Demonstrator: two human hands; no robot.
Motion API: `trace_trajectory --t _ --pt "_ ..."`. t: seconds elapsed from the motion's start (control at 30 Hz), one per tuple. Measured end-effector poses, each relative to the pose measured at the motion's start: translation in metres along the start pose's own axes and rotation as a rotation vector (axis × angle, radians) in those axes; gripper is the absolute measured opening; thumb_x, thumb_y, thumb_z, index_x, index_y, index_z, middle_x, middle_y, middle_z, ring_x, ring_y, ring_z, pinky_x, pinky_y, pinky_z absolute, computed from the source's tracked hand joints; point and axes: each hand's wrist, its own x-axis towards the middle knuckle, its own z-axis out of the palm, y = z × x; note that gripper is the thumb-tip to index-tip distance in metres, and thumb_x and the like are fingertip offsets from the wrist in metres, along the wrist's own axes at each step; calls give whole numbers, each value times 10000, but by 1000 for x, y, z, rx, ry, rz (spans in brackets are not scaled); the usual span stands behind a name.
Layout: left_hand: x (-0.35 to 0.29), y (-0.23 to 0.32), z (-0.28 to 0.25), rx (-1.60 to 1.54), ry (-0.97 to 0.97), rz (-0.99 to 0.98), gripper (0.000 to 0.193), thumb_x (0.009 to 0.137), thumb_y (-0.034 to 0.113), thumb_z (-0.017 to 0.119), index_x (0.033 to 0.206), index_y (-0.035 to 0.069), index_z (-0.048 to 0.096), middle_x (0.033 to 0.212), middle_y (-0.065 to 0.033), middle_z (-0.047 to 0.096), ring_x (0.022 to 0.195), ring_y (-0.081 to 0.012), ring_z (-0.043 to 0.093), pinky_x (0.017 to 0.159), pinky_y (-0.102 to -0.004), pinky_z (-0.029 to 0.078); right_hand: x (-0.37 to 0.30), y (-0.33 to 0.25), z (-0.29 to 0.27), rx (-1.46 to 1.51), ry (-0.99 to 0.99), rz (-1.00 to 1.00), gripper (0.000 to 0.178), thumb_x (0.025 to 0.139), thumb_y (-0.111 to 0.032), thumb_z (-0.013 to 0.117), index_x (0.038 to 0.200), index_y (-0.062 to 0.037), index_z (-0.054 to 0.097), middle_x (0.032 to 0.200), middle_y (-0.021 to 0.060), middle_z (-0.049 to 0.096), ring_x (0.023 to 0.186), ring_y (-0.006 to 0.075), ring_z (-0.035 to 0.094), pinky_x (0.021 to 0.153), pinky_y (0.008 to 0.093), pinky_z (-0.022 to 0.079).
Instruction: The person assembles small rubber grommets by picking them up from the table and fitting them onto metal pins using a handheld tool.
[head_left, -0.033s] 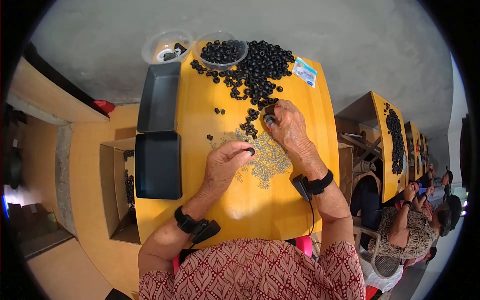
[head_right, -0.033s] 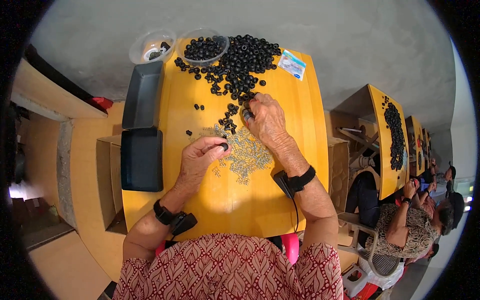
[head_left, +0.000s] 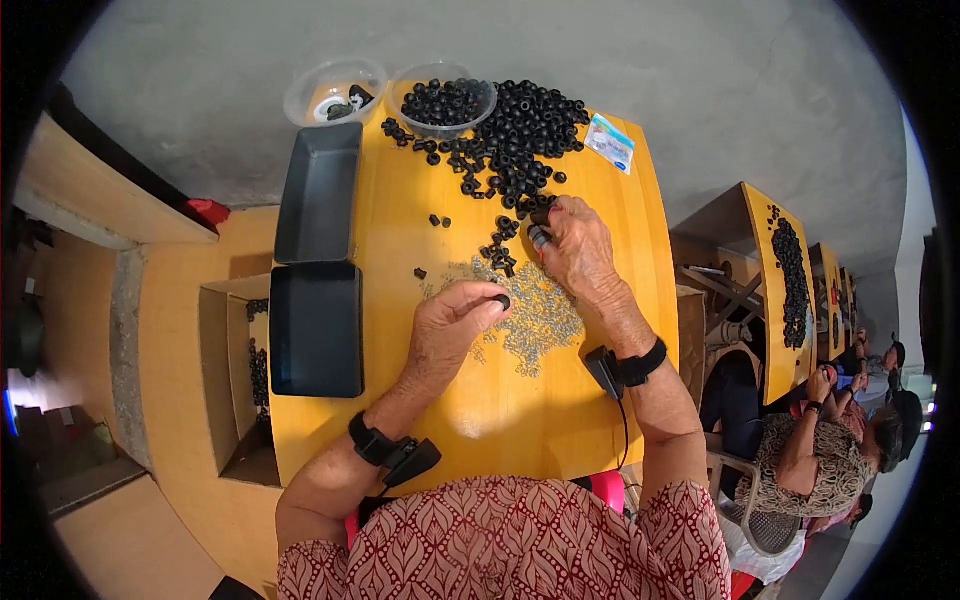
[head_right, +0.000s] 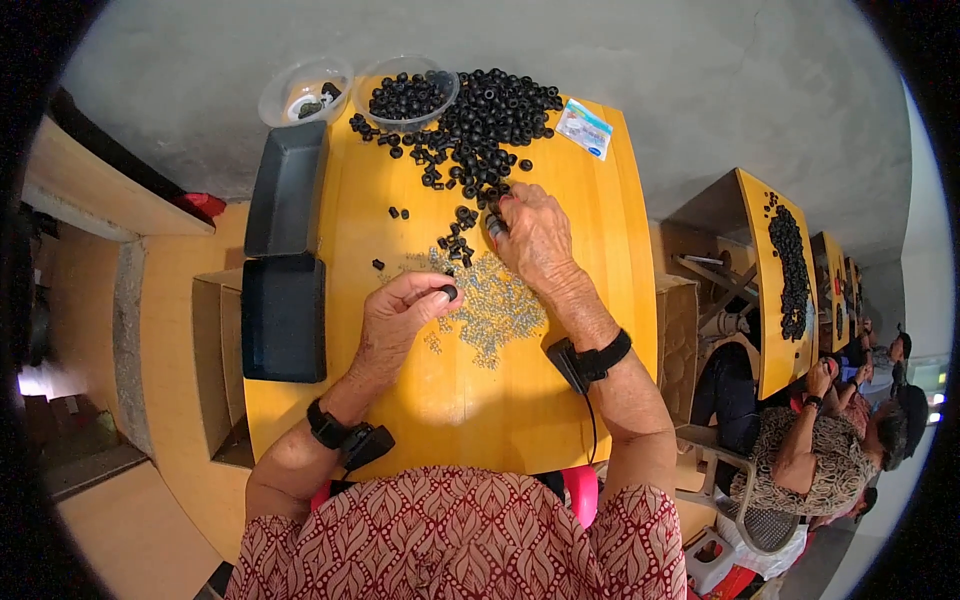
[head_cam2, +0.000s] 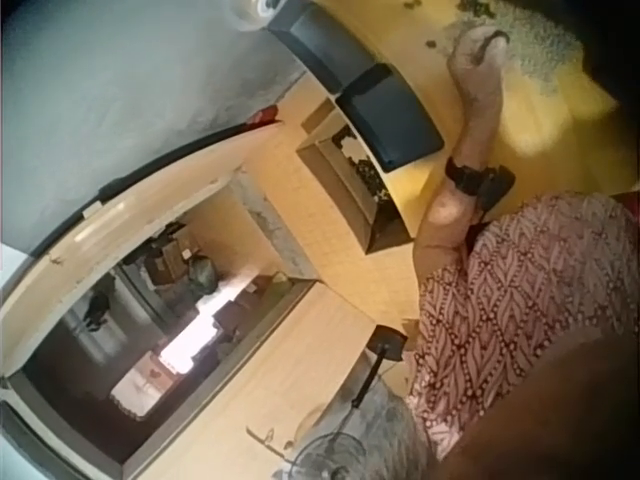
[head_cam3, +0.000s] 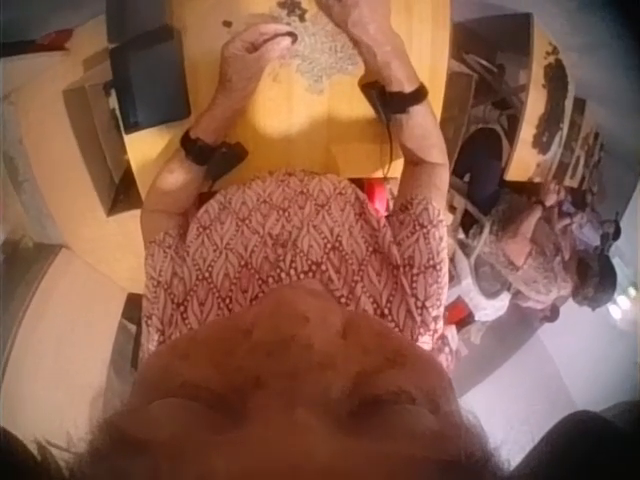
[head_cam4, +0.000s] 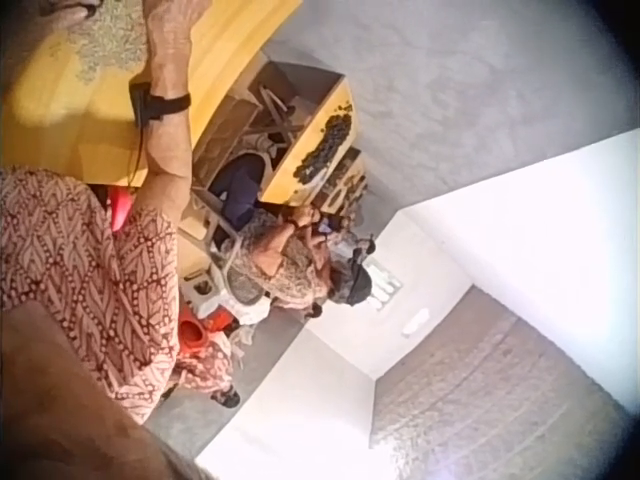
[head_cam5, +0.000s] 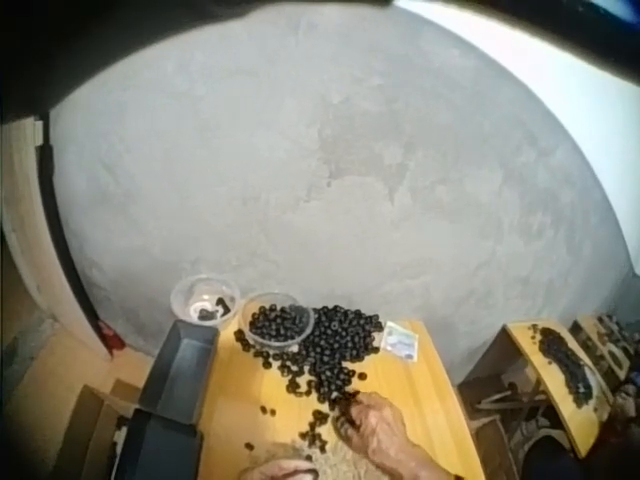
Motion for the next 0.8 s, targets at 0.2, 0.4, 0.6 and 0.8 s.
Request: trace_trajectory --t 0.2,0.4,0.6,0.8 --pt "-1 4 3 -10 19 -12 177 907 4 599 1078 -31 628 999 -67 667 941 -128 639 868 -255 520 1 -3 0 69 -23 -18 185 698 -68 734 825 39 651 900 154 601 890 339 594 756 427 514" --pt "2 3 2 -30 13 4 177 904 -3 600 1076 -33 627 996 -66 668 943 -126 639 861 -249 518 0 2 0 169 46 14 174 695 -56 734 772 48 618 885 157 593 875 345 592 751 431 508" --pt "2 3 2 -29 8 7 190 905 -13 591 1092 -39 616 1006 -77 665 951 -140 641 860 -253 520 -1 3 -4 127 -25 -10 152 733 -32 709 829 49 623 859 165 580 819 366 591 712 418 483" --pt "-1 -1 1 -26 27 -17 214 897 -18 599 1110 -37 608 1018 -78 663 951 -134 635 860 -251 510 11 -12 -14 144 -72 -9 144 745 -69 705 800 39 627 875 153 600 874 347 598 740 431 510"
